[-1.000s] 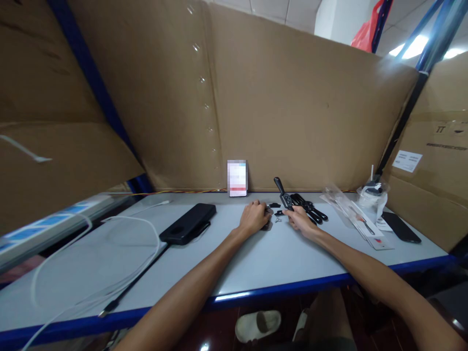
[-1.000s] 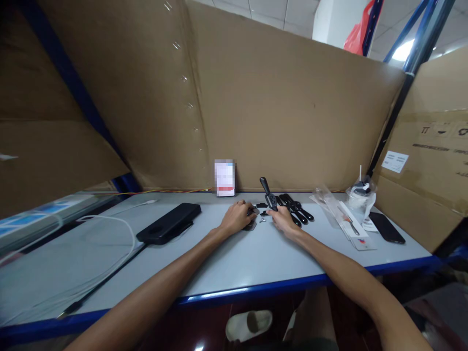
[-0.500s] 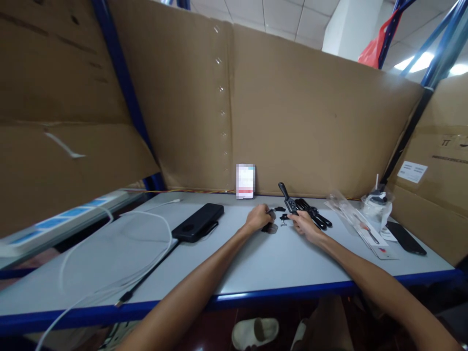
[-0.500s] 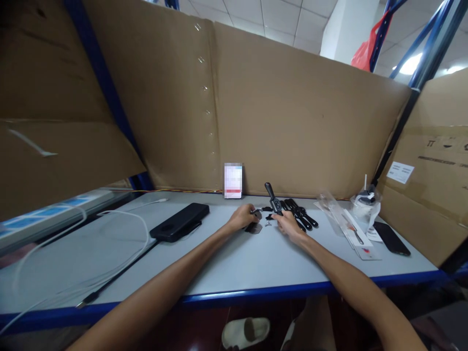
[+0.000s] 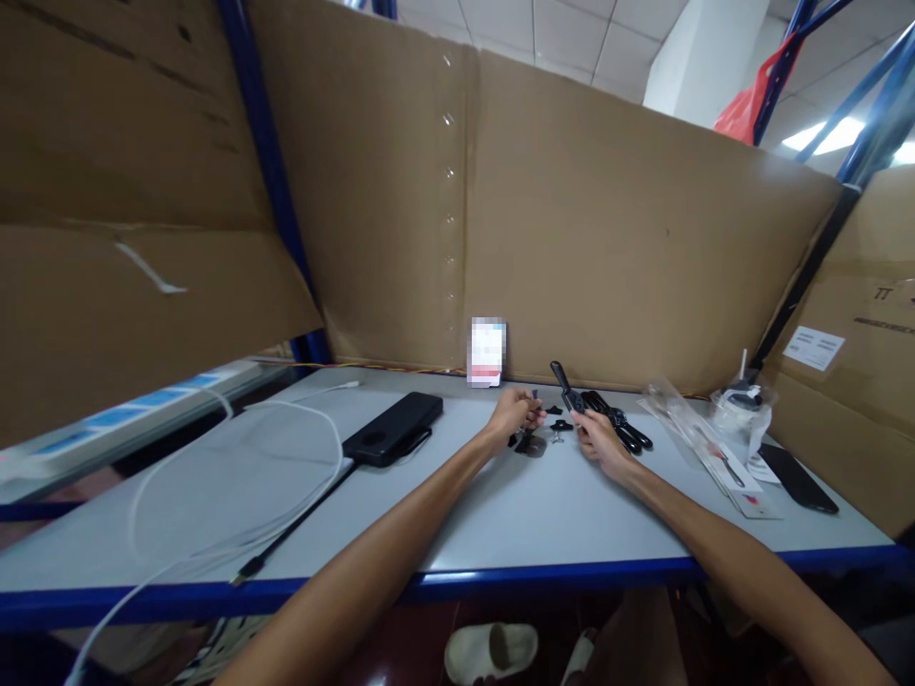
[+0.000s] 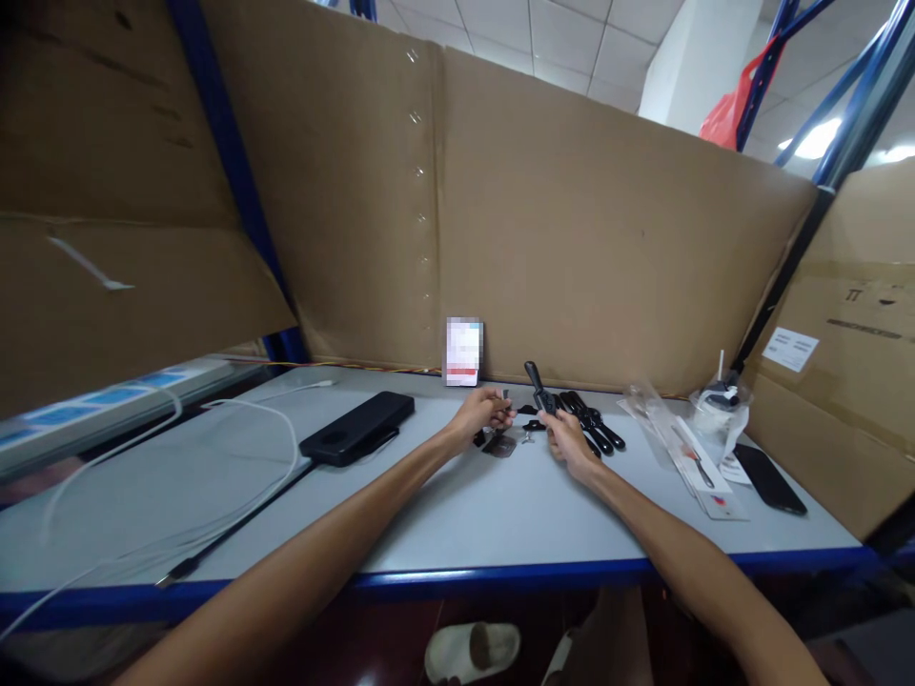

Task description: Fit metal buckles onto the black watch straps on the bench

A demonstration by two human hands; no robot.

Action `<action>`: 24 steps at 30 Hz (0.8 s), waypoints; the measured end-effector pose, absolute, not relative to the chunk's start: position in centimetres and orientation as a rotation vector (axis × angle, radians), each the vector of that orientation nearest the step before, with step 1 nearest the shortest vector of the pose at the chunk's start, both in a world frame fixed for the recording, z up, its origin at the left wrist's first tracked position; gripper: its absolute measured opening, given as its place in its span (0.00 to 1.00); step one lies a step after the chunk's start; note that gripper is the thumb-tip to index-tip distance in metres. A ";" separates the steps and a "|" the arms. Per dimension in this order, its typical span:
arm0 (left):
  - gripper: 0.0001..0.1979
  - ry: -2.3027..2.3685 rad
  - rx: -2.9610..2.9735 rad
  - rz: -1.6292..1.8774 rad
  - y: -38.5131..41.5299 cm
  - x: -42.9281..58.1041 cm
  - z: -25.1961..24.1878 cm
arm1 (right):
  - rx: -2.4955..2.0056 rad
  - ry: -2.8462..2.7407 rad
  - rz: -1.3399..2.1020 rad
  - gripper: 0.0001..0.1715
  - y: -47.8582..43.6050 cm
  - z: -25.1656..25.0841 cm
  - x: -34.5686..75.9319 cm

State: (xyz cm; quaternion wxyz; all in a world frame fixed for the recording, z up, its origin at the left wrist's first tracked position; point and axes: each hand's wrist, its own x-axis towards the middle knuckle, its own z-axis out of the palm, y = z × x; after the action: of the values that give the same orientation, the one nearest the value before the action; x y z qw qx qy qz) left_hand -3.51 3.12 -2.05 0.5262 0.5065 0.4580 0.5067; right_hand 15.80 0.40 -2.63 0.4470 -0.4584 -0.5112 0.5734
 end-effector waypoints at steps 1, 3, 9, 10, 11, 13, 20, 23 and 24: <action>0.15 1.051 1.176 1.173 2.8 -3.4 -2.0 | -1.129 -1.256 1.423 0.27 0.5 -2.7 15.8; 0.15 0.990 1.141 1.140 2.3 -3.0 -2.0 | -1.102 -1.255 1.421 0.29 0.6 -2.8 15.8; 0.20 0.919 1.153 1.236 1.6 -1.9 -2.4 | -1.022 -1.311 1.391 0.34 0.7 -3.3 15.7; 0.20 0.909 1.154 1.226 1.6 -1.8 -2.4 | -1.023 -1.307 1.392 0.34 0.6 -3.3 15.7; 0.20 0.900 1.155 1.213 1.6 -1.6 -2.5 | -1.023 -1.299 1.392 0.35 0.6 -3.2 15.6; 0.19 0.890 1.154 1.201 1.5 -1.4 -2.5 | -1.027 -1.292 1.388 0.35 0.5 -3.1 15.6; 0.16 0.841 1.211 1.167 1.4 -1.2 -2.7 | -1.079 -1.331 1.388 0.34 0.4 -3.1 15.6; 0.15 0.797 1.229 1.174 1.3 -1.0 -2.7 | -1.077 -1.405 1.354 0.32 0.6 -3.4 15.5; 0.14 0.792 1.222 1.179 1.2 -0.9 -2.7 | -1.080 -1.433 1.330 0.32 0.7 -3.6 15.5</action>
State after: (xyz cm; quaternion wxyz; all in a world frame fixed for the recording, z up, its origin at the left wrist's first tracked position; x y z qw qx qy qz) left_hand -0.91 1.23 -2.69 0.5922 0.5253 0.3407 0.5072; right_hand 15.52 0.71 -3.60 0.4386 -0.4344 -0.5768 0.5350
